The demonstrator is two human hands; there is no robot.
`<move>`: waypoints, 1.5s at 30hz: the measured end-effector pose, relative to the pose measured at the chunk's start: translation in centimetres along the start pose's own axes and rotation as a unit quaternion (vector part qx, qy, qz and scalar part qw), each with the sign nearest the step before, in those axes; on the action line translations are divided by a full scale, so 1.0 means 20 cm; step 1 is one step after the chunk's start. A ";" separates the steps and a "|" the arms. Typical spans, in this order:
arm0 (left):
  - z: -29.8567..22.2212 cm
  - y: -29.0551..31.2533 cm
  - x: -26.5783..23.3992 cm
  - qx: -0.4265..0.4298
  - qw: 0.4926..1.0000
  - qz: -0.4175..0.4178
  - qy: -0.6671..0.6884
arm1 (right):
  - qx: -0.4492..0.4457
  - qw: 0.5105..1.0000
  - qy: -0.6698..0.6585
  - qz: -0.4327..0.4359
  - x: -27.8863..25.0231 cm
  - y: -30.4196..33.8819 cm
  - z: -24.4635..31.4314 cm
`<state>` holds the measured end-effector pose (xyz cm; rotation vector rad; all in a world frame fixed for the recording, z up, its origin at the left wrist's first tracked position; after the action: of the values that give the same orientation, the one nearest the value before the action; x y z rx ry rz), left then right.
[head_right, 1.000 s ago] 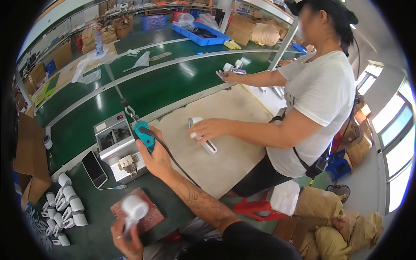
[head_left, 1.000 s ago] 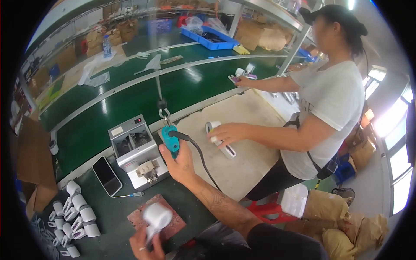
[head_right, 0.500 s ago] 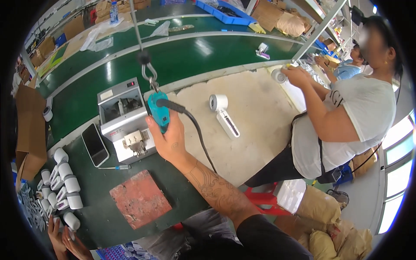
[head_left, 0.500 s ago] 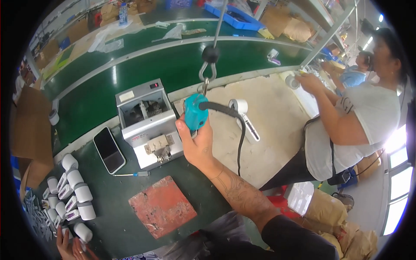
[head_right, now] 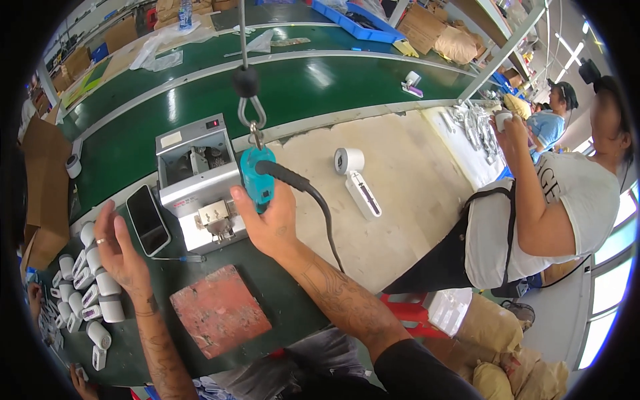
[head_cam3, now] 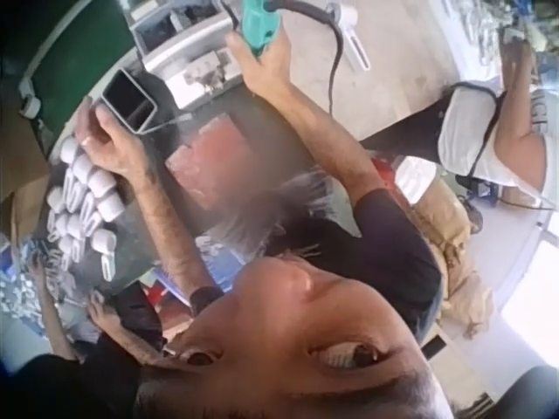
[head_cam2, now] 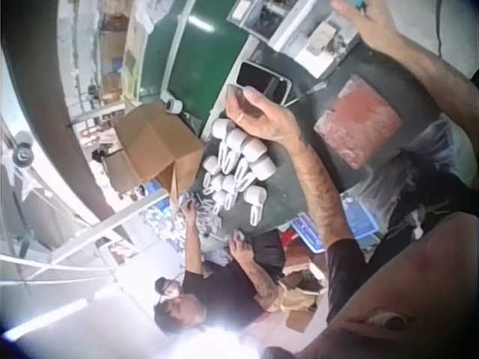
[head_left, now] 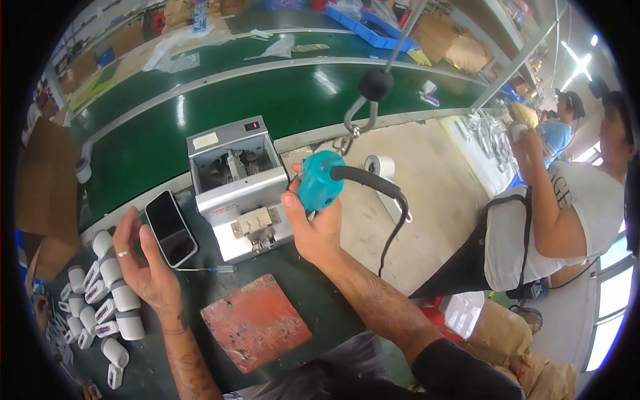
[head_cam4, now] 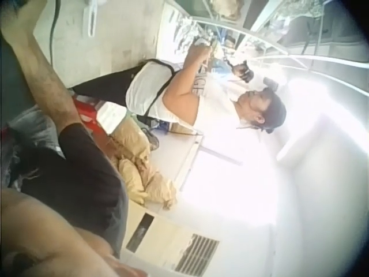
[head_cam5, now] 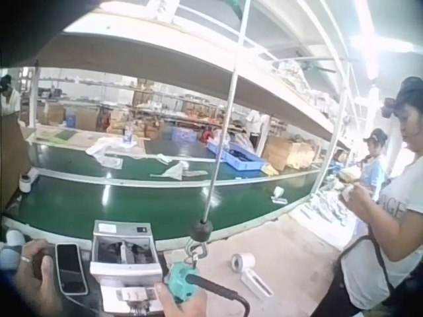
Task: The person assembles white plastic hair dryer housings by securing plastic components with screws using an electric screwdriver.
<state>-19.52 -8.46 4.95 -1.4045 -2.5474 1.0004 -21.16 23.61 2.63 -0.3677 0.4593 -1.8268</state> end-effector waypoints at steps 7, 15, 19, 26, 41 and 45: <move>-0.03 0.10 0.03 0.035 0.995 0.051 -0.083 | -0.027 0.999 -0.013 0.021 0.02 -0.01 0.00; 0.02 0.10 0.05 0.003 0.993 0.075 -0.092 | -0.021 0.997 -0.070 0.017 0.03 -0.02 0.00; 0.00 0.08 0.04 0.018 0.992 0.084 -0.088 | 0.013 0.997 -0.082 0.001 0.02 0.01 -0.03; -0.01 0.12 0.09 0.022 0.988 0.132 -0.073 | 0.005 0.998 -0.059 -0.003 0.03 0.01 0.00; -0.10 0.16 0.17 0.061 0.979 0.185 -0.058 | 0.029 0.999 -0.015 0.002 0.04 0.00 0.01; -0.10 0.18 0.19 0.037 0.977 0.205 -0.037 | 0.040 0.999 -0.030 -0.005 0.03 0.01 0.01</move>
<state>-18.41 -3.21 3.62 -1.9518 -2.2851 1.2057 -21.09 22.96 2.71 -0.3696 0.3419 -1.8326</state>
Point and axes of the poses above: each hand's wrist, its own y-axis away from the middle knuckle, its own x-axis out of the palm, z = x × y, the point moved 9 cm from there along -y, towards the middle knuckle, and after that the axes turned 5 degrees about -y, right-handed, at the moved point
